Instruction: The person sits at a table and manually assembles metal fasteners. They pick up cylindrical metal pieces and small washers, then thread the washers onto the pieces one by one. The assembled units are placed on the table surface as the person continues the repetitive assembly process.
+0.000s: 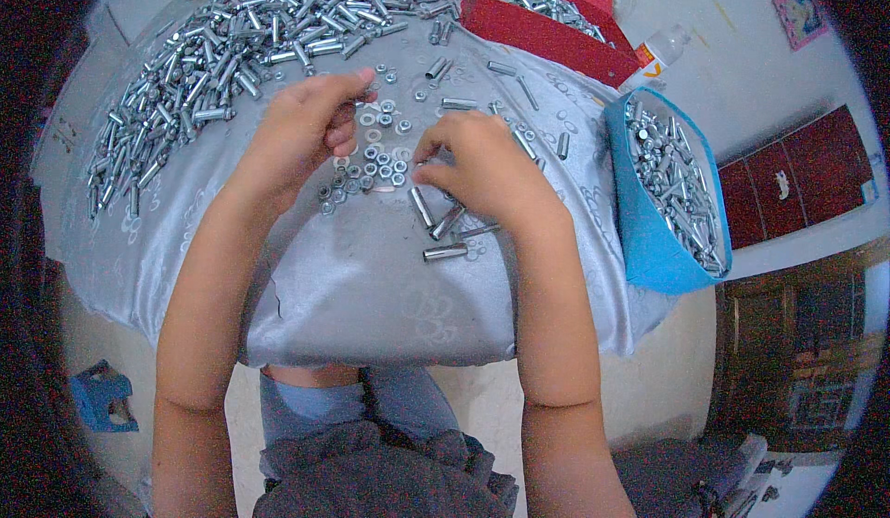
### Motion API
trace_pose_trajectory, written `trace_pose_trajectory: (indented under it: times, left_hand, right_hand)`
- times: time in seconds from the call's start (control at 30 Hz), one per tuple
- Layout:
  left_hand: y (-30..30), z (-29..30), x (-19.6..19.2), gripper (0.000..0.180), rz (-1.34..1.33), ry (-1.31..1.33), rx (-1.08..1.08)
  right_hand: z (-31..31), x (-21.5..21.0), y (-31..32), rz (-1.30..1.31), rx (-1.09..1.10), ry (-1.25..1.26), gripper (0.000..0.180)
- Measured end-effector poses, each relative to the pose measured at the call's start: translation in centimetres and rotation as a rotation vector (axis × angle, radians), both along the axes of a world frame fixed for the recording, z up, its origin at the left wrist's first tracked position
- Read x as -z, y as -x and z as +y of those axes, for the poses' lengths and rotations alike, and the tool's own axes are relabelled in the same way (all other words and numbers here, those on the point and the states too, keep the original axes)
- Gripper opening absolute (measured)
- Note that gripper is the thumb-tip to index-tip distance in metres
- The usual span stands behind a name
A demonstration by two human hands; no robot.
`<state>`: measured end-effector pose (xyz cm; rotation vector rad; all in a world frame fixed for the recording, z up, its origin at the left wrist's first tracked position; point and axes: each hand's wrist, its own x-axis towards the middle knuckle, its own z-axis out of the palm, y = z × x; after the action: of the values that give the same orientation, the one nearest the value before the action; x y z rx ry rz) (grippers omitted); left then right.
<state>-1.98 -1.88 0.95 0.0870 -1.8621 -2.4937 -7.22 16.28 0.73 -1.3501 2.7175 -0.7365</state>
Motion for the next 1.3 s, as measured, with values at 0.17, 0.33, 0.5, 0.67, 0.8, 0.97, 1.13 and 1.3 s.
trace_pose_trajectory:
  times: [0.17, 0.33, 0.5, 0.67, 0.8, 0.97, 1.13, 1.3]
  left_hand:
    - [-0.2, 0.2, -0.1, 0.024, -0.006, 0.034, -0.029]
    - [-0.4, 0.9, 0.0, 0.024, -0.033, 0.034, -0.012]
    - [-0.5, 1.0, 0.0, 0.021, -0.036, -0.021, -0.006]
    - [-0.4, 0.9, 0.1, 0.022, -0.012, 0.046, 0.003]
    - [-0.6, 0.9, 0.0, 0.024, -0.008, 0.075, 0.028]
    - [-0.6, 0.9, 0.1, 0.024, -0.005, 0.051, 0.040]
    - [-0.4, 1.1, 0.5, 0.022, 0.031, -0.020, 0.041]
    - [-1.1, 1.3, 0.1, 0.021, 0.041, -0.083, 0.105]
  right_hand:
    - [-1.1, -1.2, -0.8, -0.282, 0.127, 0.426, 0.015]
    - [-2.2, -0.9, -1.4, -0.539, -0.010, 0.823, 0.017]
    - [-2.5, -0.8, -1.4, -0.582, 0.003, 0.835, 0.016]
    - [-2.3, -1.0, -1.4, -0.606, -0.011, 0.869, 0.017]
    - [-2.4, -0.7, -1.3, -0.631, -0.005, 0.866, 0.018]
    - [-2.1, -0.5, -0.9, -0.842, 0.019, 0.814, 0.017]
    - [-1.5, -0.6, -0.7, -1.078, 0.078, 0.752, 0.019]
    - [-1.5, -0.5, -0.8, -1.195, -0.048, 0.821, 0.019]
